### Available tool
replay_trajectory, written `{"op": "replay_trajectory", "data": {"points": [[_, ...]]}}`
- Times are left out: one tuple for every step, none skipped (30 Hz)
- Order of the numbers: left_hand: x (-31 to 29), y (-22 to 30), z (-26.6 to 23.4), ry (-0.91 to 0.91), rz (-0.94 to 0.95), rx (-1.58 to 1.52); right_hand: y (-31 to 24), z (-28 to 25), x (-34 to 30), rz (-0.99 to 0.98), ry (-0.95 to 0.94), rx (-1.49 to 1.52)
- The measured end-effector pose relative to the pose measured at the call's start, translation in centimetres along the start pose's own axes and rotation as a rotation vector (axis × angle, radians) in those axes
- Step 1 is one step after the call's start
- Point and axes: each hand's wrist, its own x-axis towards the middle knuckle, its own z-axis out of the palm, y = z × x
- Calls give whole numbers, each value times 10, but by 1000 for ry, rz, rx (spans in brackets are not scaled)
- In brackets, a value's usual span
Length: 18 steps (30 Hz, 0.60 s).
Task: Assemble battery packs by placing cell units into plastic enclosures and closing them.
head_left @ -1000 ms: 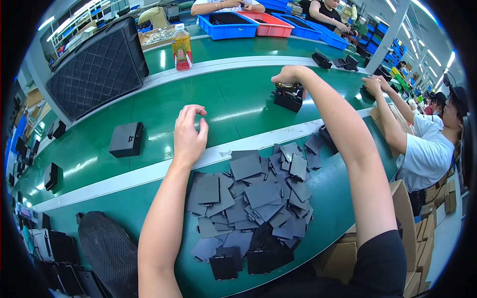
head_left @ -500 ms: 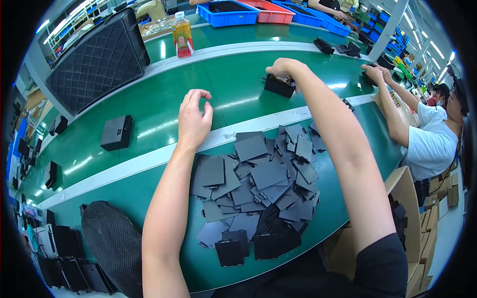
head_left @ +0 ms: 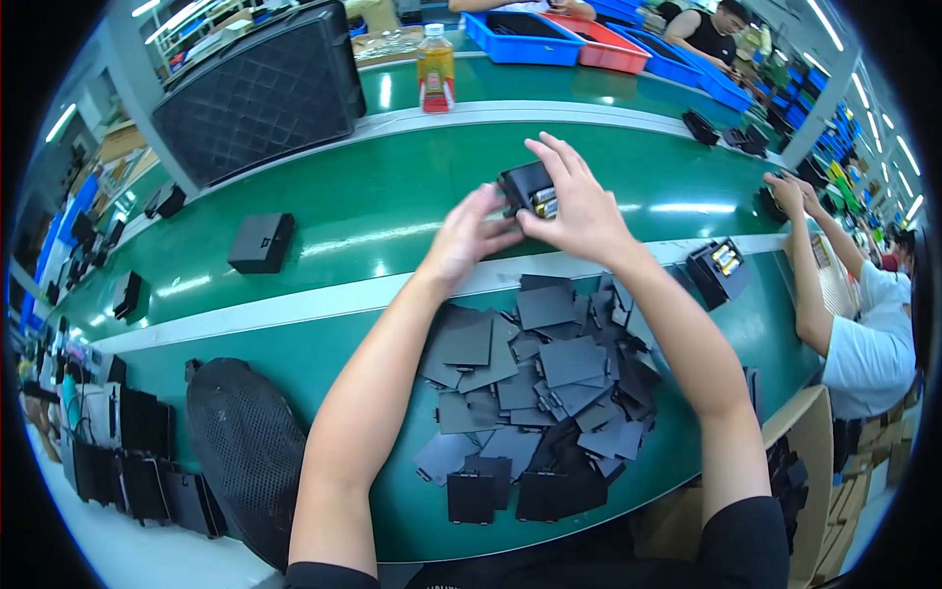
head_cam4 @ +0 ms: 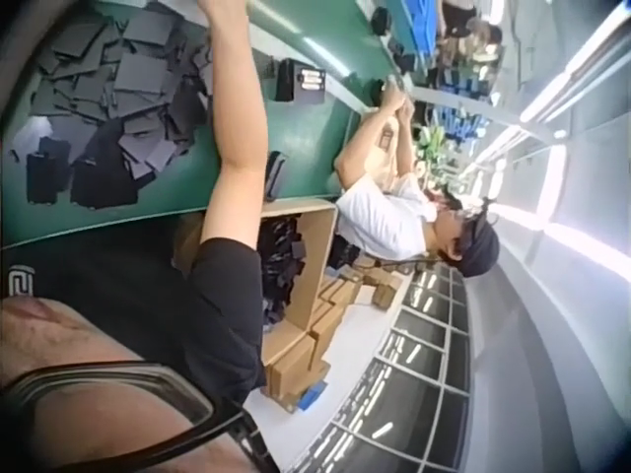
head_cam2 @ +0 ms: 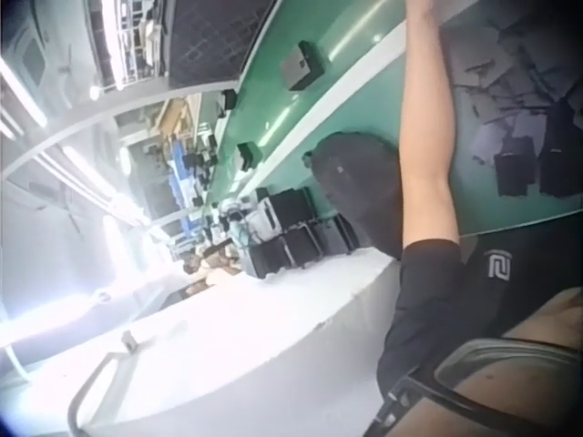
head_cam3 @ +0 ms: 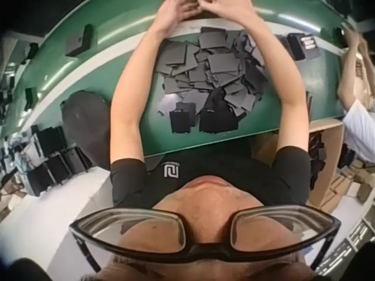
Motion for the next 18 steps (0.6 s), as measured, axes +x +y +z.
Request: {"op": "replay_trajectory", "data": {"points": [[-4, 1, 1, -32, -8, -27, -11, 5, -8, -90, 84, 82], [-5, 0, 2, -79, -22, -60, -14, 5, -10, -167, 173, 152], [-6, 2, 1, -75, -20, -52, -14, 3, -9, -170, 176, 160], [-6, 2, 0, -58, -9, 18, -13, 1, -8, -160, 182, 256], [-7, 2, -1, -41, 0, 88, -11, 0, -9, -148, 187, 353], [-7, 1, -3, -24, 8, 157, -9, 0, -9, -136, 191, 450], [-7, 1, -5, -7, 15, 225, -8, 0, -9, -122, 194, 547], [-8, 1, -5, -4, 8, 227, -6, 0, -9, -116, 192, 553], [-8, 2, -5, -1, 19, 246, -4, 0, -7, -25, 68, 635], [-8, 3, -5, 3, 29, 263, -1, 0, -4, 66, -56, 716], [-7, 3, -5, 6, 39, 281, 1, 0, -1, 158, -181, 794], [-7, 3, -4, 8, 49, 298, 3, -1, 0, 251, -307, 871], [-8, 3, -4, 11, 37, 300, 2, -2, -1, 260, -311, 878], [-9, 2, -3, -6, 25, 226, -1, -4, -2, 313, -305, 925], [-8, 2, -2, -20, 20, 153, -2, -8, -1, 360, -299, 971], [-8, 1, -1, -33, 16, 78, -3, -11, -1, 406, -293, 1016], [-8, 1, 0, -48, 13, 3, -3, -12, -2, 453, -286, 1059], [-8, 0, 2, -45, 10, 3, -3, -12, -3, 455, -289, 1061]]}}
